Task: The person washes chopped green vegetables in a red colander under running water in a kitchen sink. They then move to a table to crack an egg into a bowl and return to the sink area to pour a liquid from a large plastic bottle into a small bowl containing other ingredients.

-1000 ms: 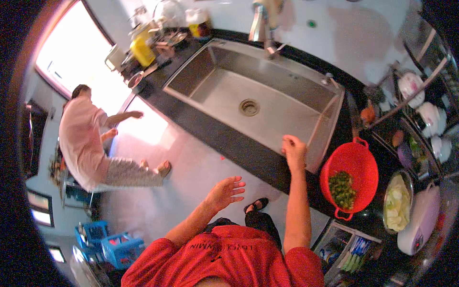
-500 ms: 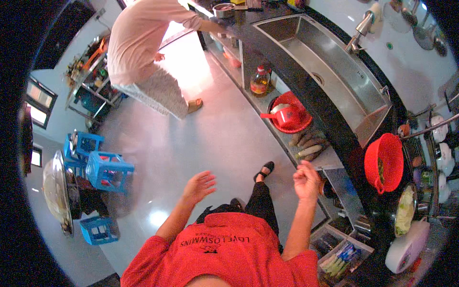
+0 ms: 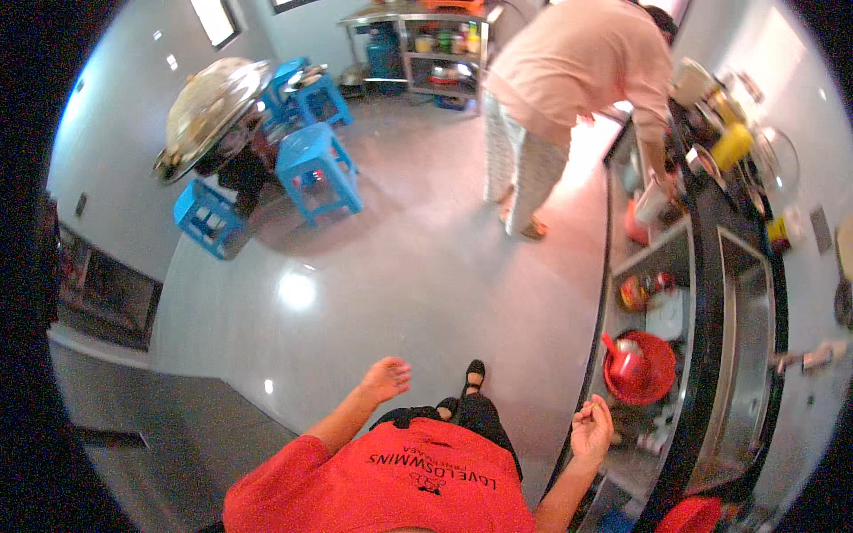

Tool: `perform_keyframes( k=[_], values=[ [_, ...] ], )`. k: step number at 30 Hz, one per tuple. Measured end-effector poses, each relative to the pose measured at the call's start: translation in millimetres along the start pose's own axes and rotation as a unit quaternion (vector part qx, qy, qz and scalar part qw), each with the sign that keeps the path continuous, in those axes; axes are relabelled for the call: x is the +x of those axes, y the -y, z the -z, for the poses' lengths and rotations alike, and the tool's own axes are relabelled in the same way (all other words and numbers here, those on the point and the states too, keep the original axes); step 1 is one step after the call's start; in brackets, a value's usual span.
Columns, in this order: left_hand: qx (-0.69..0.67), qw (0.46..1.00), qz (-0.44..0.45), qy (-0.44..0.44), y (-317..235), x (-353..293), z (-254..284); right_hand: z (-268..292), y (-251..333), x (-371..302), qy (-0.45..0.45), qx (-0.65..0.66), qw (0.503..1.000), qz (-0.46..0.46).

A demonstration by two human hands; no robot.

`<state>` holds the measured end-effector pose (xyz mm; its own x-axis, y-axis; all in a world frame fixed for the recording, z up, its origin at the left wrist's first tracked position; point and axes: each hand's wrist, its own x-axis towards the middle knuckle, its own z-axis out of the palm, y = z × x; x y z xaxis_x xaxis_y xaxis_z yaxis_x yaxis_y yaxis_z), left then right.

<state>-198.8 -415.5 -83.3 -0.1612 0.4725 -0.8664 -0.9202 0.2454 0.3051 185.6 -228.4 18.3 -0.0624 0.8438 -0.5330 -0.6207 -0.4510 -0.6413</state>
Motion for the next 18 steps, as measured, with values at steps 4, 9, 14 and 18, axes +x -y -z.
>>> perform_keyframes(
  k=[4, 9, 14, 18],
  values=[
    [-0.03, 0.993, 0.011, 0.118, -6.9, 3.3, -50.9, -55.0, -9.7, 61.3, 0.08, -0.033, 0.995, -0.042],
    [-0.081, 0.993, -0.064, 0.065, -43.6, -0.6, -67.9, -163.5, -57.6, 104.2, 0.213, -0.114, 0.96, -0.14],
    [-0.198, 0.972, -0.127, -0.009, -81.6, -19.9, -34.1, -246.3, -121.4, 115.2, 0.297, -0.178, 0.894, -0.283],
    [-0.34, 0.915, -0.164, -0.144, -89.9, -15.0, 33.9, -295.1, -171.3, 126.1, 0.339, -0.232, 0.829, -0.38]
  ],
)
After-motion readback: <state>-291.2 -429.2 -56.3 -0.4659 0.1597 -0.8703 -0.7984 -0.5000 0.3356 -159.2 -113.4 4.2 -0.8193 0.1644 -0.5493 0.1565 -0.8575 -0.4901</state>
